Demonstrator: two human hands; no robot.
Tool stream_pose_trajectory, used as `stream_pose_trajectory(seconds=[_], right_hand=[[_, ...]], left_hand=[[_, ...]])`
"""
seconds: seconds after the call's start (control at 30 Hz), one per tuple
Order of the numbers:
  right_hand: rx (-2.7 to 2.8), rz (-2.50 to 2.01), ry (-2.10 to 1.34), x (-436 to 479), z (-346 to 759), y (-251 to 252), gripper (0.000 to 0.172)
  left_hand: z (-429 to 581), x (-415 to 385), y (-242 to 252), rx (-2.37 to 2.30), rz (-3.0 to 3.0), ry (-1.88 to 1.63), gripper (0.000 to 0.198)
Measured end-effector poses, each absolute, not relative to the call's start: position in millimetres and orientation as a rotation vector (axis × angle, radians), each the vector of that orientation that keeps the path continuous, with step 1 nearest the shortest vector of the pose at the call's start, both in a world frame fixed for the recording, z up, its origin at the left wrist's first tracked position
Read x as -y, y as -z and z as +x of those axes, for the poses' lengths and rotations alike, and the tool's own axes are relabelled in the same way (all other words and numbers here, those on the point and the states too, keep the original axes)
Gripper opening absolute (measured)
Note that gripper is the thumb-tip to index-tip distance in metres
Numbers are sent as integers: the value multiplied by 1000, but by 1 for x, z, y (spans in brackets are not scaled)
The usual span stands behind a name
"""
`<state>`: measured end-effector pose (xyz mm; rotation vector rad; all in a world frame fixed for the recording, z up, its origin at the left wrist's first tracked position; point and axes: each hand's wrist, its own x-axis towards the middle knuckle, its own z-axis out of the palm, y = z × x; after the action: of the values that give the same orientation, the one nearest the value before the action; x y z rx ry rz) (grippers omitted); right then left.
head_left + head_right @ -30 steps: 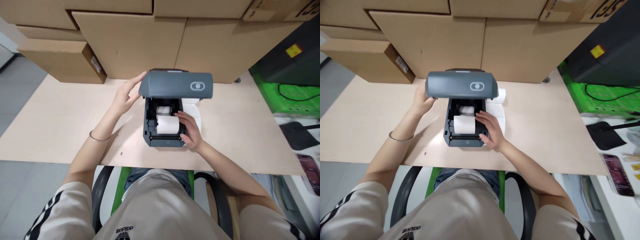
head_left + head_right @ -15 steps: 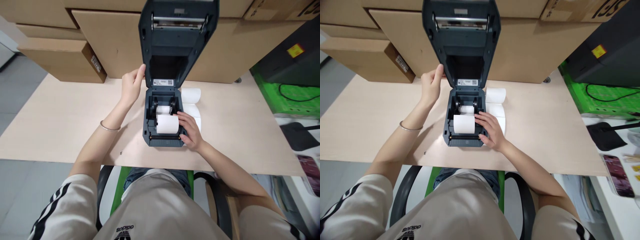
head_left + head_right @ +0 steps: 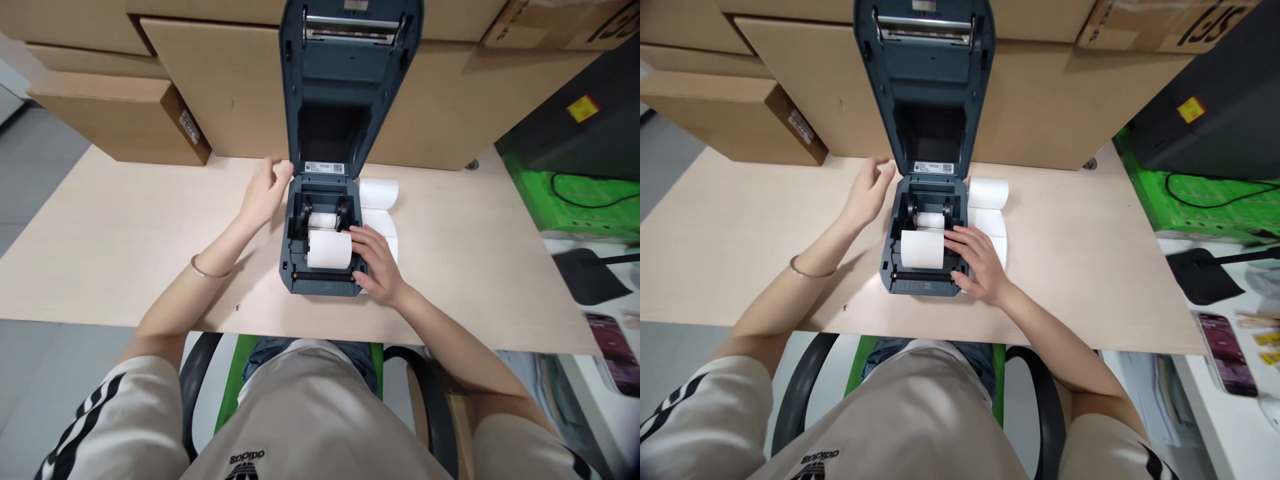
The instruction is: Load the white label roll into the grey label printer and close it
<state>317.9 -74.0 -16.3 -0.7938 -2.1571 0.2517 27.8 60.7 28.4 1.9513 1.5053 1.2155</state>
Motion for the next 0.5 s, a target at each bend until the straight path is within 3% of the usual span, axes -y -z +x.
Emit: stream_pose_trajectory(seconds=[0.23, 0.37, 0.5], right_hand=[[2074, -856, -123, 68, 321, -8, 39], [2146, -996, 30, 41, 316, -38, 17], [2373, -1094, 24, 4, 296, -56, 19]], left_hand=[[28, 7, -42, -1505, 1854, -533, 92], [34, 9, -44, -1536, 1890, -468, 93], [38, 9, -41, -1558, 1828, -525, 84]])
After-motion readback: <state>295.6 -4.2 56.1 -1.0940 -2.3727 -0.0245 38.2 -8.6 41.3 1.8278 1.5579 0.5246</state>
